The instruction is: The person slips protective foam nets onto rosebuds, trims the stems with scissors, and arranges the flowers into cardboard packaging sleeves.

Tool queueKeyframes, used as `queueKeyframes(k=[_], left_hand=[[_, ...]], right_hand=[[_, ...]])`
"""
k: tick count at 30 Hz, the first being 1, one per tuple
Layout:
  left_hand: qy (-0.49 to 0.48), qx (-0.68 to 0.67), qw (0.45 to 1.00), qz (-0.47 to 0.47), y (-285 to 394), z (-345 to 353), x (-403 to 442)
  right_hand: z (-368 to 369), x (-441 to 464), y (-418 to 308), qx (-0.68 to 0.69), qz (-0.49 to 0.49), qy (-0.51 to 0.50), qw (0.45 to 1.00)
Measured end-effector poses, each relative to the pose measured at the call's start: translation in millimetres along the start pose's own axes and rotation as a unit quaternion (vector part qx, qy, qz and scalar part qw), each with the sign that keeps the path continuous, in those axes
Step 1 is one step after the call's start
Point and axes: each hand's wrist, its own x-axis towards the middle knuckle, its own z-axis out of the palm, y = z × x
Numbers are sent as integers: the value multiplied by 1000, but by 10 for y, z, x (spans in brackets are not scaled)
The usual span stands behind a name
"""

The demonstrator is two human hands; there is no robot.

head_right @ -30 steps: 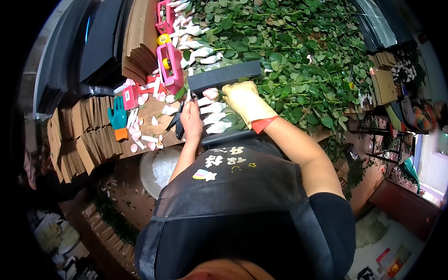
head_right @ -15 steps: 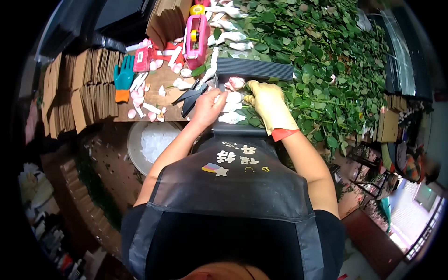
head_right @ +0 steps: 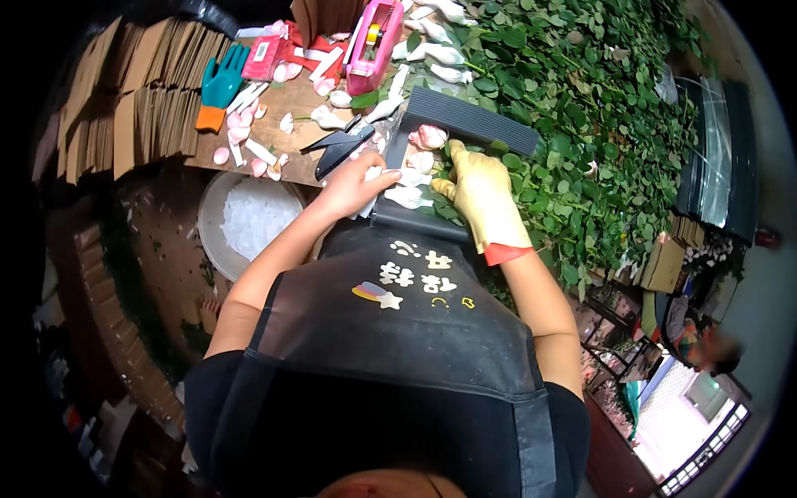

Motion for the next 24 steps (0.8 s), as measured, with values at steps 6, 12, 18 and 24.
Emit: queueKeyframes(k=[6,12,18,24], left_hand=[[-12,-83,996,-14,36,86,-148],[145,-275,949,-46,-96,65,-211],[25,-80,995,-45,-153,-195,-265],[-217,40,975,40,-122,-60,138]], right_hand=[[240,26,89,-90,-10,34,995],[161,-24,37,-93,13,20,995],[-432,-359,-126,83,7,43,996],[-290,-270,-163,48,-114,-97,988]])
